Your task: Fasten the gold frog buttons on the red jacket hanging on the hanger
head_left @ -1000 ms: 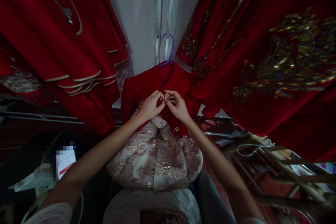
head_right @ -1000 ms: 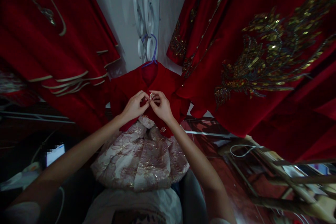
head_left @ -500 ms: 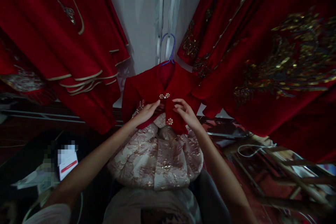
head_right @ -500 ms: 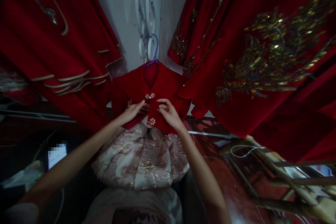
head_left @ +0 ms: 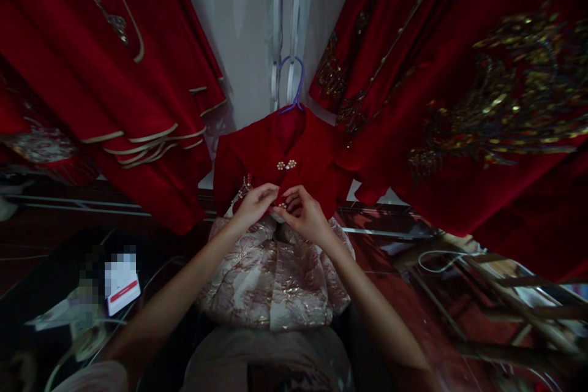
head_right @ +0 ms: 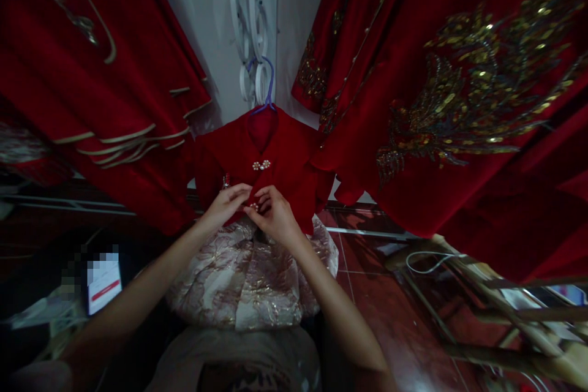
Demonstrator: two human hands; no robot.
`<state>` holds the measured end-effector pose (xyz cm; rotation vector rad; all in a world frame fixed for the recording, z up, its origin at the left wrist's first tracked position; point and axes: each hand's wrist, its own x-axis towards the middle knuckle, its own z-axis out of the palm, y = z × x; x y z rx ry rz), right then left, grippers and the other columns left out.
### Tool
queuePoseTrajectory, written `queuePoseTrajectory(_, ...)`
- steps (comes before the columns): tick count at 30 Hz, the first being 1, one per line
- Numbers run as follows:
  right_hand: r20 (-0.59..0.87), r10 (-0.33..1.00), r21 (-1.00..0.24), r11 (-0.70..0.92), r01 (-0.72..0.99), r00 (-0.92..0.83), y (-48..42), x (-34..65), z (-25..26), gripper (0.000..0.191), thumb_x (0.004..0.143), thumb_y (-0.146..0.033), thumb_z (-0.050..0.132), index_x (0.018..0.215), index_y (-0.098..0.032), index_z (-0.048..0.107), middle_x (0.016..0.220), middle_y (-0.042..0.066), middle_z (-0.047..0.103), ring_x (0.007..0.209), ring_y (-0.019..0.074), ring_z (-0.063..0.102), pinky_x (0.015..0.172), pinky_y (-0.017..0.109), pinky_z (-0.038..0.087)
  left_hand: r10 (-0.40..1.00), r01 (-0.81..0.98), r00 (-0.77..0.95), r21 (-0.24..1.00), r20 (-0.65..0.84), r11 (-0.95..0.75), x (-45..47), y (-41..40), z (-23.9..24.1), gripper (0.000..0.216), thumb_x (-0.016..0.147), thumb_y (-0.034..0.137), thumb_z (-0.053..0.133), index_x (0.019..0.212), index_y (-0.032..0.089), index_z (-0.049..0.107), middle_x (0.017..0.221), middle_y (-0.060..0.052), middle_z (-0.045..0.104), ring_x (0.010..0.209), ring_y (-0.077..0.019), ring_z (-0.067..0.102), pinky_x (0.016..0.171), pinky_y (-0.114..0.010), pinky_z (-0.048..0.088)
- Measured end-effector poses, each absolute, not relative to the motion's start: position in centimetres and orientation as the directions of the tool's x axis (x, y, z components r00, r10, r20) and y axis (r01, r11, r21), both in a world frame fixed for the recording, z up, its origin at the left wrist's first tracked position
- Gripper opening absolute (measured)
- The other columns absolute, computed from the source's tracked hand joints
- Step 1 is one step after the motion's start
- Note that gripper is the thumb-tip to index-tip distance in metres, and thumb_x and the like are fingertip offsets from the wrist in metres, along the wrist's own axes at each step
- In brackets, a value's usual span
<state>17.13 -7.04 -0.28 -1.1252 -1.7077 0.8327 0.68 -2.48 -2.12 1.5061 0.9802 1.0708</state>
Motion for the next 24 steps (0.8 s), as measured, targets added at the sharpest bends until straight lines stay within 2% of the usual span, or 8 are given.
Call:
queuePoseTrajectory(3,0.289,0.943,-0.892,0.327,0.311,-0.162,-7.0,16.4,-0.7,0.029,0.073,-0.031,0.068,0.093,-0.022,0.049,0.078,-0.002,0.056,0.062,0.0106,0.056,0.052,0.021,0.048,0.932,0.066,0.311,0.974,0.186,-0.217,0.8,-3.0,-2.2,0.017,0.075,0.030,0.060,0.086,0.017,0.061,0.076,-0.002,0.065,0.070,-0.0145,0.061,0.062,-0.025,0.049)
queuePoseTrajectory(5,0.270,0.950,-0.906,0.306,0.293,-0.157,-6.9,16.4,-0.8,0.025,0.073,-0.028,0.066,0.091,-0.021,0.050,0.076,-0.002,0.056,0.062,0.0106,0.056,0.052,0.021,0.048,0.935,0.136,0.258,0.949,0.243,-0.285,0.5,-3.0,-2.5,0.016,0.076,0.030,0.061,0.086,0.018,0.062,0.079,-0.003,0.065,0.071,-0.0145,0.061,0.064,-0.026,0.050)
queuePoseTrajectory(8,0.259,0.957,-0.919,0.287,0.269,-0.133,-6.7,16.9,-0.8,0.020,0.075,-0.029,0.066,0.089,-0.021,0.053,0.076,0.000,0.059,0.065,0.0113,0.059,0.056,0.022,0.050,0.911,0.380,0.015,0.840,0.413,-0.387,-0.5,-2.3,-3.4,0.020,0.074,0.027,0.066,0.092,0.019,0.063,0.094,-0.004,0.061,0.078,-0.0146,0.058,0.071,-0.028,0.049)
queuePoseTrajectory(11,0.256,0.957,-0.925,0.284,0.252,-0.139,-6.5,17.4,-0.7,0.019,0.077,-0.030,0.067,0.090,-0.020,0.057,0.079,0.001,0.063,0.070,0.0119,0.061,0.061,0.023,0.051,0.841,0.497,-0.224,0.800,0.492,-0.336,-1.9,-0.8,-5.0,0.035,0.065,0.021,0.072,0.097,0.020,0.059,0.102,-0.005,0.057,0.087,-0.0160,0.056,0.080,-0.032,0.048)
queuePoseTrajectory(13,0.259,0.954,-0.926,0.290,0.240,-0.153,-6.4,17.6,-0.7,0.020,0.077,-0.031,0.068,0.091,-0.020,0.059,0.081,0.002,0.065,0.071,0.0119,0.062,0.061,0.022,0.051,0.870,0.403,-0.258,0.865,0.420,-0.298,-2.7,0.2,-6.1,0.037,0.062,0.019,0.072,0.095,0.019,0.055,0.095,-0.004,0.057,0.084,-0.0151,0.057,0.079,-0.032,0.049)
queuePoseTrajectory(17,0.302,0.941,-0.918,0.330,0.221,-0.149,-5.5,17.2,-0.4,0.022,0.077,-0.033,0.070,0.092,-0.020,0.062,0.082,0.002,0.065,0.072,0.0115,0.062,0.061,0.021,0.050,0.932,0.176,-0.199,0.947,0.301,-0.269,-3.3,1.2,-7.1,0.032,0.063,0.021,0.069,0.091,0.018,0.052,0.077,0.000,0.059,0.073,-0.0126,0.060,0.075,-0.029,0.049)
queuePoseTrajectory(24,0.391,0.905,-0.869,0.423,0.258,-0.169,-1.5,13.8,-0.5,0.011,0.078,-0.025,0.064,0.088,-0.020,0.063,0.079,0.000,0.064,0.071,0.0109,0.061,0.062,0.021,0.051,0.946,0.026,-0.231,0.973,0.229,-0.229,-3.2,1.1,-6.6,0.031,0.059,0.025,0.070,0.086,0.016,0.058,0.079,-0.003,0.065,0.075,-0.0136,0.063,0.080,-0.031,0.051)
